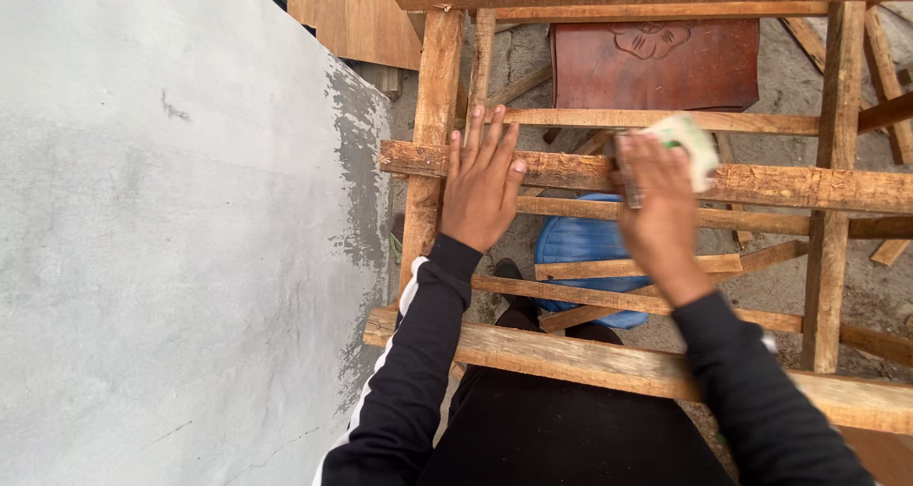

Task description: The person sands a wooden frame using a piece of sandpaper, rubbing it along the edges and flat surfaces of the timber to smooth the wood.

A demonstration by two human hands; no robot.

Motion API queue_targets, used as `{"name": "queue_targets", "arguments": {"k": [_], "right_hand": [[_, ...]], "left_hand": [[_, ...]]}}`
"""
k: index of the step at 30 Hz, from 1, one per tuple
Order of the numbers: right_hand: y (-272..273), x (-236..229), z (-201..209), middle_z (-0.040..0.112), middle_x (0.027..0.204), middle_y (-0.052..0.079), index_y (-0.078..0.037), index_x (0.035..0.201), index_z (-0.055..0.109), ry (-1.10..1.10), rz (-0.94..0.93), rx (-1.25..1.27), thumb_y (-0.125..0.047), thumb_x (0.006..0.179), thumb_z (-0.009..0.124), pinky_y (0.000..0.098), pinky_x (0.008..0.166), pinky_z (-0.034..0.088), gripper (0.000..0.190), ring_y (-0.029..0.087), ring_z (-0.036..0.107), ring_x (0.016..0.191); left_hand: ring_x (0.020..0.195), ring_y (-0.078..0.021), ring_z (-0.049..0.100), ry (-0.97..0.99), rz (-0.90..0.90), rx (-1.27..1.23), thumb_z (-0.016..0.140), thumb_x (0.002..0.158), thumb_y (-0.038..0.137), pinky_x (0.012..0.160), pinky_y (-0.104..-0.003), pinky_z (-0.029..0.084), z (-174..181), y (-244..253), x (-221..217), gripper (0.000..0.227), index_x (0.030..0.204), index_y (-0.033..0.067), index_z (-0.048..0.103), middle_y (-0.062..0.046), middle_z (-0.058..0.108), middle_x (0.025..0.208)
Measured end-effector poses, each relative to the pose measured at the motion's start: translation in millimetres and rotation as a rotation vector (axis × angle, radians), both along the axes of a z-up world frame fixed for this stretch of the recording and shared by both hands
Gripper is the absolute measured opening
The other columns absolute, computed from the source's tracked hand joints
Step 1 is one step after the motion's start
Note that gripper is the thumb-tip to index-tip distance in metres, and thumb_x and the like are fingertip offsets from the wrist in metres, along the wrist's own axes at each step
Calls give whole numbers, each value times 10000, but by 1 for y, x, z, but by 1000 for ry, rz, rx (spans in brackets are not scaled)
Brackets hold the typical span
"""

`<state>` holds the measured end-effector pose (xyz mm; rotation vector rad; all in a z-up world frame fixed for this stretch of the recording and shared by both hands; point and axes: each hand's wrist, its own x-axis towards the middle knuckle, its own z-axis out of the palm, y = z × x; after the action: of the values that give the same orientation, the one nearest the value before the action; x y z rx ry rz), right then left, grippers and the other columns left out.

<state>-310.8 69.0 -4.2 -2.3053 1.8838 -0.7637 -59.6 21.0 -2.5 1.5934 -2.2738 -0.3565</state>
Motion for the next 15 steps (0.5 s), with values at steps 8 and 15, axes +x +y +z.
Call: {"name": "queue_targets", "arguments": {"k": [8,15], "right_hand": [[1,-24,12,620,1498,144,-85,1451,594,0,76,101,-196,1131,552,482,1289,325,341,277,537,1460],[-3,2,10,562,1555,159,-45,1504,555,71,43,4,-182,1098,602,502,1284,300,431,315,494,1504]], "left_hand": [[1591,-242,213,-33,92,-77,271,1114,429,1319,-524,62,-6,-9,-27,552,1526,158,519,-19,394,1657],[1542,-273,354,-16,85,-106,282,1119,443,1303,-513,138,-18,-13,-27,547,1483,147,561,-47,527,1569]]}}
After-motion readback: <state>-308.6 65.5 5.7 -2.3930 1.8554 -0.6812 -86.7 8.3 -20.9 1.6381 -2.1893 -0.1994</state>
